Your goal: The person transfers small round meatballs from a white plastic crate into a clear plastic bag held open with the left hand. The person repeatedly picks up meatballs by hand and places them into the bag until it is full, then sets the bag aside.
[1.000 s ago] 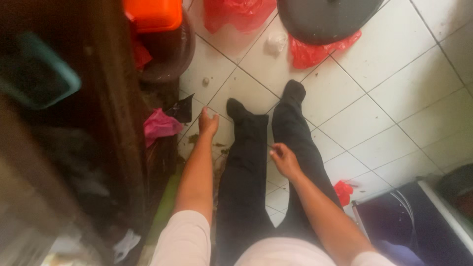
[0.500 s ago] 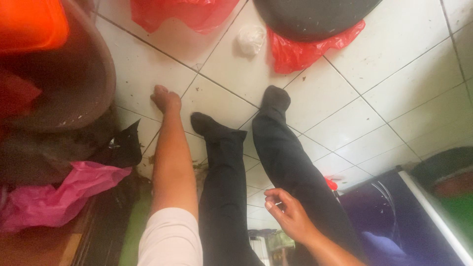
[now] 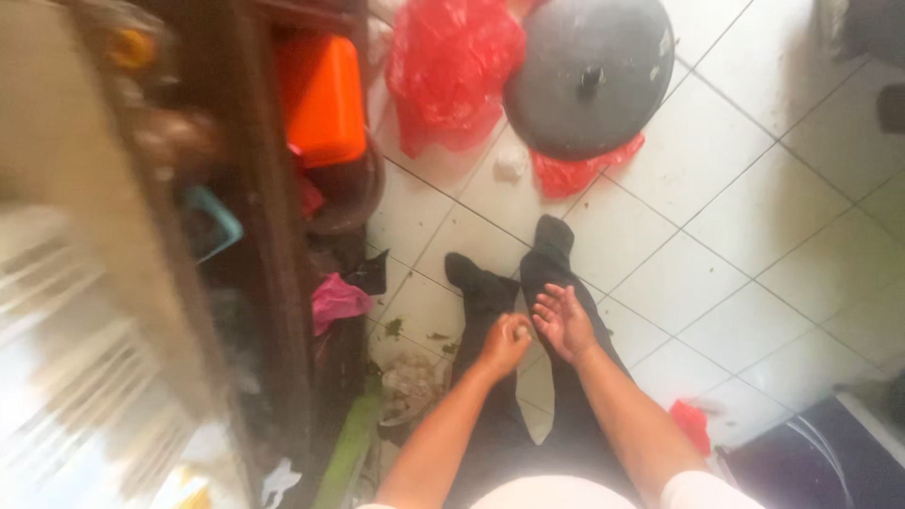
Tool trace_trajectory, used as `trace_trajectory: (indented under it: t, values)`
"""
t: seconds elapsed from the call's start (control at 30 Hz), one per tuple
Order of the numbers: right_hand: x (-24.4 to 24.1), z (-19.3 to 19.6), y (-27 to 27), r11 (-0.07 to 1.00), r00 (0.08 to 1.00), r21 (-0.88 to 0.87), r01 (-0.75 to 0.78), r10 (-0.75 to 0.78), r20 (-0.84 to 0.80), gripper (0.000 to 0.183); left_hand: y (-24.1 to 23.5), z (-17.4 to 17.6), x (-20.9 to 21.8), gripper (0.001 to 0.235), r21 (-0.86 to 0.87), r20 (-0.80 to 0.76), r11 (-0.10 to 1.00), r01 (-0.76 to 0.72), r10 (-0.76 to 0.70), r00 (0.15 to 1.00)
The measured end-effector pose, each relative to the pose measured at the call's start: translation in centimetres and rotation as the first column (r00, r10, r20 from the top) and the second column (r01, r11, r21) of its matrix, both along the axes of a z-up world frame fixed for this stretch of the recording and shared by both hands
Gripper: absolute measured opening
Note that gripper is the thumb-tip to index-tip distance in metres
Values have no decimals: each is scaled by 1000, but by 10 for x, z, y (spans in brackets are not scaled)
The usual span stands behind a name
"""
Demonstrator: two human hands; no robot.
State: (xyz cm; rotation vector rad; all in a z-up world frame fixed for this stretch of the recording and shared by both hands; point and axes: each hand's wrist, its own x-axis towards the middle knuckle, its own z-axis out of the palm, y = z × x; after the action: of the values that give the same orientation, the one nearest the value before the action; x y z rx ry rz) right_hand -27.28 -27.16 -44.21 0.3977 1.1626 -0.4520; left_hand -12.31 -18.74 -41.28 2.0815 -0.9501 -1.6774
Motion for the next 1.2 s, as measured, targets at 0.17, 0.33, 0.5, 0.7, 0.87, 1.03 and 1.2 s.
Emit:
trace_trajectory:
  t: [0.17,0.33,0.5,0.7,0.87,1.03,1.2]
  values:
    - [-45,132,-57,972,942,-159,-173,116,-315,45,-39,230,36,24,-220,23,973,75,-72,997]
    - [-97,258,-98,560,520,-147,-815,596,-612,50,-68,406,123,32,-803,511,567,187,491,706]
    - [-125,318,-116,-200,-266,176,-964,697,-665,41,-63,510,225,32,-792,610,584,177,746,267]
    - [-56,345,-136,203,226,-119,-972,663,-714,35,-30,497,264,61,-627,726,761,-164,648,231]
    - [122,370,-184,-274,159,-224,-935,240,-958,33,-3,453,284,82,-605,737,722,-336,667,108]
    - [295,461,-199,-676,675,-605,-421,211,-707,27,0,454,281,102,-604,652,707,-367,703,282]
    - [456,507,-167,-962,448,-241,-129,161,-880,20,6,465,288,109,-676,535,626,-388,780,325]
